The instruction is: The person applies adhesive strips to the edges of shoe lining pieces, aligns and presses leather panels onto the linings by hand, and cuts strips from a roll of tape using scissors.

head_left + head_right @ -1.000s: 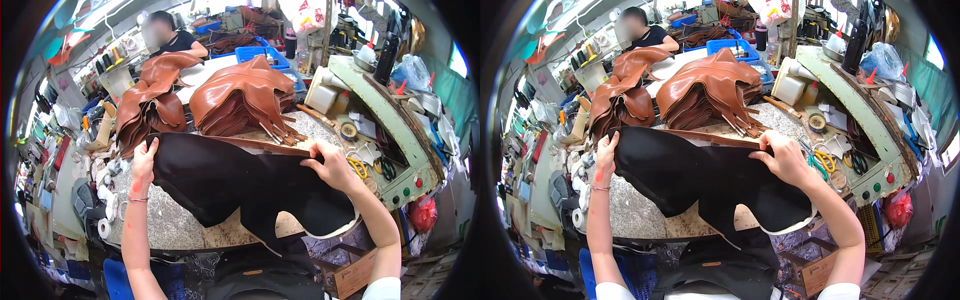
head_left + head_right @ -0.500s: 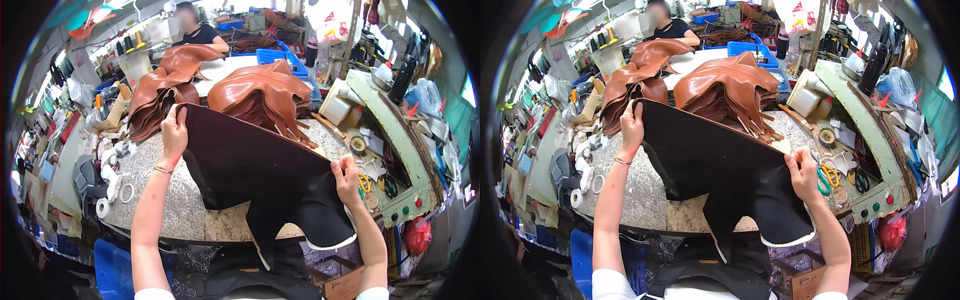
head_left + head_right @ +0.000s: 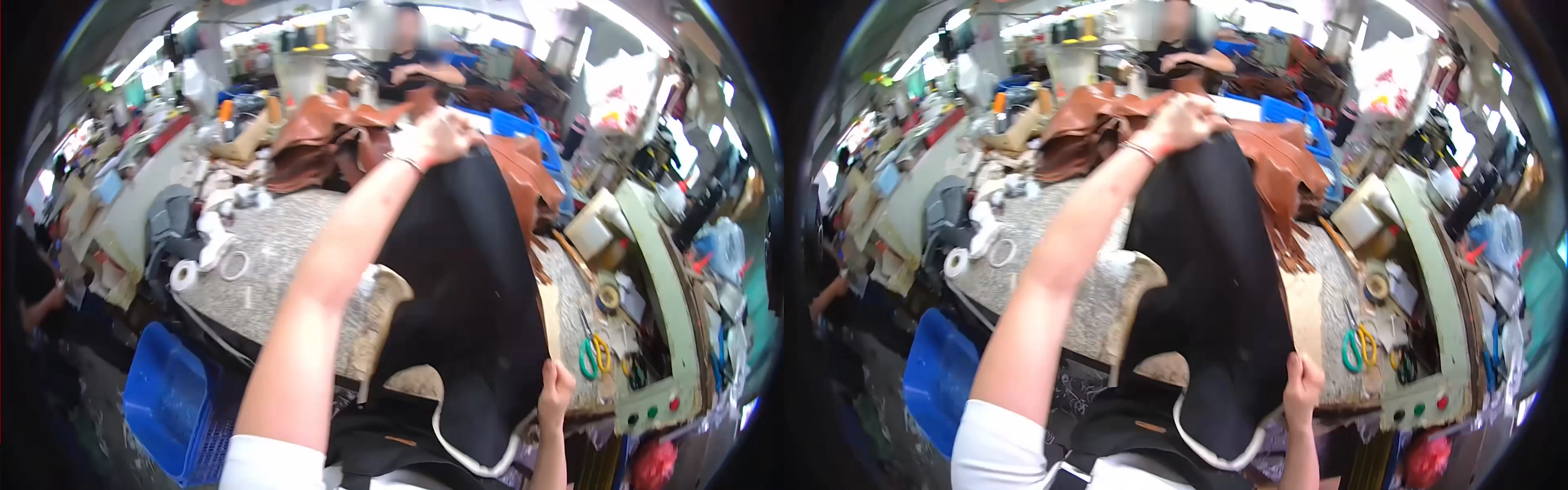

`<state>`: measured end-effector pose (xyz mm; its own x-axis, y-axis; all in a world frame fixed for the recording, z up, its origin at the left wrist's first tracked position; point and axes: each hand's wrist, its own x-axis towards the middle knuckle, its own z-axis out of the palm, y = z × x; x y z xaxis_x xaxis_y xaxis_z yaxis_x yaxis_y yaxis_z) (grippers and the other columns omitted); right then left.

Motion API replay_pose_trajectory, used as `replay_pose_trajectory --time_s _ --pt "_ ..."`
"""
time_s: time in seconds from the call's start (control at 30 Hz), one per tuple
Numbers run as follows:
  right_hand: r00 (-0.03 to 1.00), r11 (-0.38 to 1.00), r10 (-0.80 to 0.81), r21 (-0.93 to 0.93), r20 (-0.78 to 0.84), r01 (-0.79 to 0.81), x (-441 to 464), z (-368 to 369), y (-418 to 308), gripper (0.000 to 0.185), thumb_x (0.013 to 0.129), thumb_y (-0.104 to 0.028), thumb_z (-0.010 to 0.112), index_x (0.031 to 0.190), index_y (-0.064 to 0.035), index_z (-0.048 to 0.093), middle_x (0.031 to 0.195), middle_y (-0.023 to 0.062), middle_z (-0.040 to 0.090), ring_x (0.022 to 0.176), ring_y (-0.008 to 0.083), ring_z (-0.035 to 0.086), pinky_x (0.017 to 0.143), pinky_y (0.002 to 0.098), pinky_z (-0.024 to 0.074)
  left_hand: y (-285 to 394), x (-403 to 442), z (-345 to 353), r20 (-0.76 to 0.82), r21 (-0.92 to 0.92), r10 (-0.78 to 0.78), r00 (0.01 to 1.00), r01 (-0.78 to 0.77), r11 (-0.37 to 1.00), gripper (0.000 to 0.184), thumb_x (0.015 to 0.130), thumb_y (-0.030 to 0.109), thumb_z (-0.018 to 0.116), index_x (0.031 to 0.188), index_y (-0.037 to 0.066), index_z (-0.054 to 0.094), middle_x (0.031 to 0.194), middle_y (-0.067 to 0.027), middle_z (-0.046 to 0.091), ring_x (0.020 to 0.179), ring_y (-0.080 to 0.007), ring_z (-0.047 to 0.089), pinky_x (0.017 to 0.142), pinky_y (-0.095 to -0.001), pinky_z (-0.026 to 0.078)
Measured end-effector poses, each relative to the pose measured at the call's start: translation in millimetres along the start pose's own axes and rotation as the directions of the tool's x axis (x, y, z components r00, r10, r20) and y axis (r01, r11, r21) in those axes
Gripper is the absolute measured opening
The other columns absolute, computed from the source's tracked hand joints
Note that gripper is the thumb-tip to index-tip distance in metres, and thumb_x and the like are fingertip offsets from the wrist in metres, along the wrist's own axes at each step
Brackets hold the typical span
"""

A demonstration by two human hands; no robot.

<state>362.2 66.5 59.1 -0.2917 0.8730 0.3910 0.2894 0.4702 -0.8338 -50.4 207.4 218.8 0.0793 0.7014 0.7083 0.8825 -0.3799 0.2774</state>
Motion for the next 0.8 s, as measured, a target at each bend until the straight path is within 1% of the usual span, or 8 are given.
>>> replay_pose_trajectory --time_s 0.3,0.5,0.53,0.6,0.67,0.7,0.73,0.8 --pt "0.984 0.924 0.110 0.380 -0.137 -0.050 -38.4 11.7 9.7 0.042 0.099 -0.026 0.052 0.065 -0.0070 0.038 0.063 -0.0075 0.030 0.060 0.0030 0.027 0.052 0.0257 0.0185 7.2 -6.8 34.2 -0.100 -0.017 -0.065 0.993 0.063 0.998 0.028 0.077 0.032 0.073 0.079 0.005 0.069 0.076 -0.0177 0.066 0.075 -0.0332 0.066 0.068 -0.0406 0.051" --pt "0.970 0.991 0.118 -0.034 -0.210 -0.128 18.0 -49.5 73.9 0.035 0.099 -0.021 0.049 0.067 -0.0066 0.043 0.066 -0.0054 0.032 0.061 0.0057 0.029 0.053 0.0254 0.0224 17.9 31.0 50.0 -0.084 0.122 0.024 0.996 -0.014 0.992 0.024 0.084 0.034 0.064 0.085 0.011 0.071 0.086 -0.0125 0.067 0.086 -0.0322 0.066 0.074 -0.0428 0.052" --pt "0.988 0.992 0.115 -0.034 -0.107 -0.120 50.2 -65.2 69.5 0.035 0.100 -0.021 0.049 0.068 -0.0064 0.042 0.067 -0.0053 0.032 0.063 0.0063 0.029 0.054 0.0266 0.0238 21.7 38.8 41.7 -0.023 0.137 0.250 0.968 -0.244 0.960 0.023 0.087 0.031 0.061 0.097 0.012 0.068 0.096 -0.0130 0.067 0.088 -0.0322 0.065 0.076 -0.0422 0.051" --pt "0.993 0.991 0.060 -0.122 0.101 -0.047 107.3 -104.1 118.6 0.035 0.099 -0.025 0.053 0.071 -0.0036 0.047 0.066 -0.0040 0.037 0.064 0.0072 0.037 0.058 0.0258 0.0306 14.0 48.1 48.5 -0.059 -0.161 0.065 0.996 -0.074 0.984 0.039 0.096 0.034 0.054 0.124 0.007 0.054 0.103 -0.0167 0.066 0.098 -0.0309 0.064 0.084 -0.0398 0.049" --pt "0.963 0.840 0.238 -0.525 0.130 -0.137 131.2 -133.9 99.2 0.022 0.093 -0.018 0.057 0.091 0.0035 0.061 0.075 0.0093 0.055 0.074 0.0142 0.051 0.070 0.0276 0.0419 1.0 13.5 39.1 0.058 0.000 0.100 0.993 -0.100 0.995 0.052 0.096 0.035 0.053 0.137 0.004 0.041 0.123 -0.0228 0.057 0.117 -0.0323 0.055 0.097 -0.0398 0.044" --pt "0.977 0.660 0.015 -0.736 0.214 0.151 139.5 -169.6 123.5 0.024 0.092 -0.015 0.057 0.106 0.0043 0.059 0.092 0.0146 0.058 0.083 0.0180 0.053 0.077 0.0289 0.0440 -16.1 -13.7 46.7 0.179 0.121 -0.078 0.981 0.057 0.991 0.054 0.095 0.039 0.052 0.134 0.003 0.046 0.127 -0.0237 0.056 0.118 -0.0323 0.054 0.099 -0.0384 0.043" --pt "0.978 0.742 -0.203 -0.642 0.058 0.192 139.3 -176.0 102.2 0.031 0.091 -0.012 0.058 0.118 0.0037 0.054 0.102 0.0162 0.057 0.095 0.0206 0.056 0.084 0.0302 0.0447 -22.4 -38.5 47.6 0.372 -0.243 0.053 0.927 0.043 0.969 0.057 0.095 0.046 0.050 0.126 -0.001 0.053 0.130 -0.0264 0.052 0.116 -0.0329 0.056 0.097 -0.0382 0.044" --pt "0.998 0.941 0.064 -0.334 -0.001 -0.061 115.4 -151.2 -4.4 0.034 0.088 -0.004 0.057 0.121 0.0024 0.054 0.110 0.0136 0.061 0.104 0.0212 0.058 0.091 0.0302 0.0442 -88.4 -104.0 90.0 0.689 0.210 -0.363 0.628 0.307 0.928 0.066 0.093 0.055 0.047 0.126 -0.002 0.054 0.116 -0.0203 0.062 0.102 -0.0258 0.064 0.091 -0.0375 0.050"
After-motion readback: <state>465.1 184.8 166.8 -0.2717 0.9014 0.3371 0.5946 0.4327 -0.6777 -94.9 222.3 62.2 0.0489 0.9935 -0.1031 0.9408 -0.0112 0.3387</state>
